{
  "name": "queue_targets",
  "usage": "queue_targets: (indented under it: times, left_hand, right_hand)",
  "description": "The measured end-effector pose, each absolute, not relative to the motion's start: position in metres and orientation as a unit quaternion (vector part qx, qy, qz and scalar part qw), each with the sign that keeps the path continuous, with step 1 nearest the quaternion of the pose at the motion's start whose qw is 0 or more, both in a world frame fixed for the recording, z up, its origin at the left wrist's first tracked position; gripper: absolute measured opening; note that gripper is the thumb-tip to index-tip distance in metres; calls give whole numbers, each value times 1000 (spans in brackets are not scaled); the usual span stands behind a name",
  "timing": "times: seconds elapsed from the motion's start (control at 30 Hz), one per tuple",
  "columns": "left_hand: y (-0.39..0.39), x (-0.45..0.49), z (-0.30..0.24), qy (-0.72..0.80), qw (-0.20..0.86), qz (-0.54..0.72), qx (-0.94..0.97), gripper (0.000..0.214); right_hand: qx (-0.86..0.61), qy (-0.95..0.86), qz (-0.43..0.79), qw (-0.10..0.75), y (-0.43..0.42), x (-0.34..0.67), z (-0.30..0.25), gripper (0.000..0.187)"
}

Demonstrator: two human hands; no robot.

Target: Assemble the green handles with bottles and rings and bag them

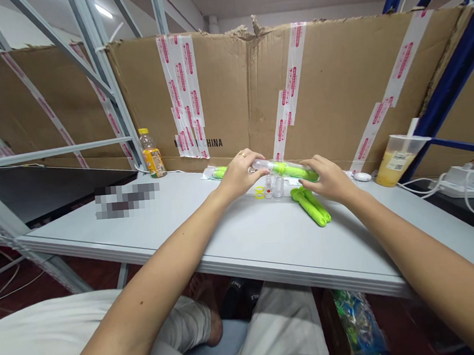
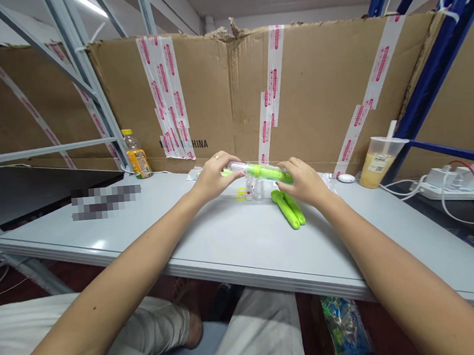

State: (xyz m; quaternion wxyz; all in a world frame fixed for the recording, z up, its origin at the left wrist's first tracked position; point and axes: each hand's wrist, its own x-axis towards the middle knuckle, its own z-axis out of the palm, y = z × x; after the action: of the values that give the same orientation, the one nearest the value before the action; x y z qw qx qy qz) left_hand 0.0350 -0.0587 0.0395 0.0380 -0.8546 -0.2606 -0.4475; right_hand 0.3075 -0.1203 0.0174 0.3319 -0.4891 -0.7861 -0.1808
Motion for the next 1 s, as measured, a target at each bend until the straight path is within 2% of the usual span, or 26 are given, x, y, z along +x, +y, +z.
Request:
queue_targets:
  times: [0.1,0.23,0.4,0.6,0.73,1.0]
  left_hand:
    - [-59,34,39,-282,74,-420,-860,31]
    - [-60,34,39,-329,53,-386,-860,41]
    - [-61,35,39,-304,36,-395,-866,34]
    - [-66,39,39,-310,43,-395,-864,42]
    - [-65,39,39,-295,27,-402,-867,36]
    - [-67,46,36,-251,-37,-427,-868,33]
  right_hand:
    - [-488,-787,-186,329,-119,309,17,37]
    - [-491,-787,-183,326,-119,310,17,34]
    - [-491,-789,-176,324,-120,309,18,30]
    - [-496,-786,-175,324,-120,305,17,26]
    - [-503,-784,-169,323,-119,305,16,29]
    - [-550,-778,-138,270,-124,297,22,32]
